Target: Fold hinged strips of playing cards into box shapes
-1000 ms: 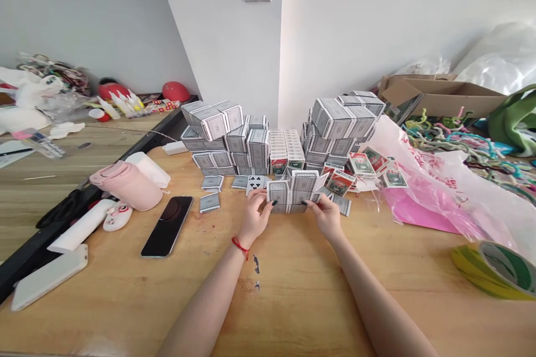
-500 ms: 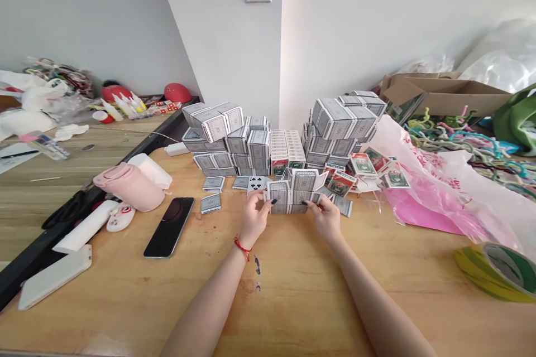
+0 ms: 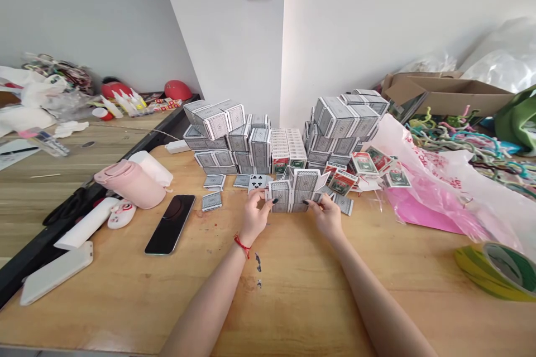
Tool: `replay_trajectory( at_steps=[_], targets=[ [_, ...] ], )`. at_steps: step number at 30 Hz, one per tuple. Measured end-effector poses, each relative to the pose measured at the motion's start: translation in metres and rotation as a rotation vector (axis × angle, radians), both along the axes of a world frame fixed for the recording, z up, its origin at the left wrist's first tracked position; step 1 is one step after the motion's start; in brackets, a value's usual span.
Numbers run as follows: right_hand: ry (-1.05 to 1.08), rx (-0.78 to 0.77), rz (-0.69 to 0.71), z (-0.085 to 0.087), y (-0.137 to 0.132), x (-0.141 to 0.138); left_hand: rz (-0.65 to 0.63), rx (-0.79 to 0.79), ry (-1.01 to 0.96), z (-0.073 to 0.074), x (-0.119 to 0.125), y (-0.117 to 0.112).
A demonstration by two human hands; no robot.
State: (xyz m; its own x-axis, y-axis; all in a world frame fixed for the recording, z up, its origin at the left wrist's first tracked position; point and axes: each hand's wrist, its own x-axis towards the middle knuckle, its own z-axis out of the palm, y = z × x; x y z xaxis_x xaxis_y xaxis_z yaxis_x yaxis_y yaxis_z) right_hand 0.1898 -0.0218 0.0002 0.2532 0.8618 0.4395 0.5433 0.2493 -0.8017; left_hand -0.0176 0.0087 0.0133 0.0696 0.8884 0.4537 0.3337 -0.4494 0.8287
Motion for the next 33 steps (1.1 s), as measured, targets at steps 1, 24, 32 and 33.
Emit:
replay_trajectory(
  at_steps=[1, 24, 32, 33],
  targets=[
    [-0.001, -0.002, -0.004, 0.0, 0.0, 0.0, -0.003, 0.002, 0.006, 0.0, 0.0, 0.0],
    [0.064, 0.069, 0.083, 0.001, 0.0, -0.004, -0.01, 0.023, 0.001, 0.005, -0.005, -0.002],
    [0.101, 0.067, 0.083, -0.001, 0.0, -0.005, 0.681, -0.133, 0.766, 0.02, -0.078, 0.007],
    [0.106, 0.067, 0.085, -0.001, 0.0, -0.005, 0.729, -0.226, 0.855, 0.022, -0.084, 0.008]
  ],
)
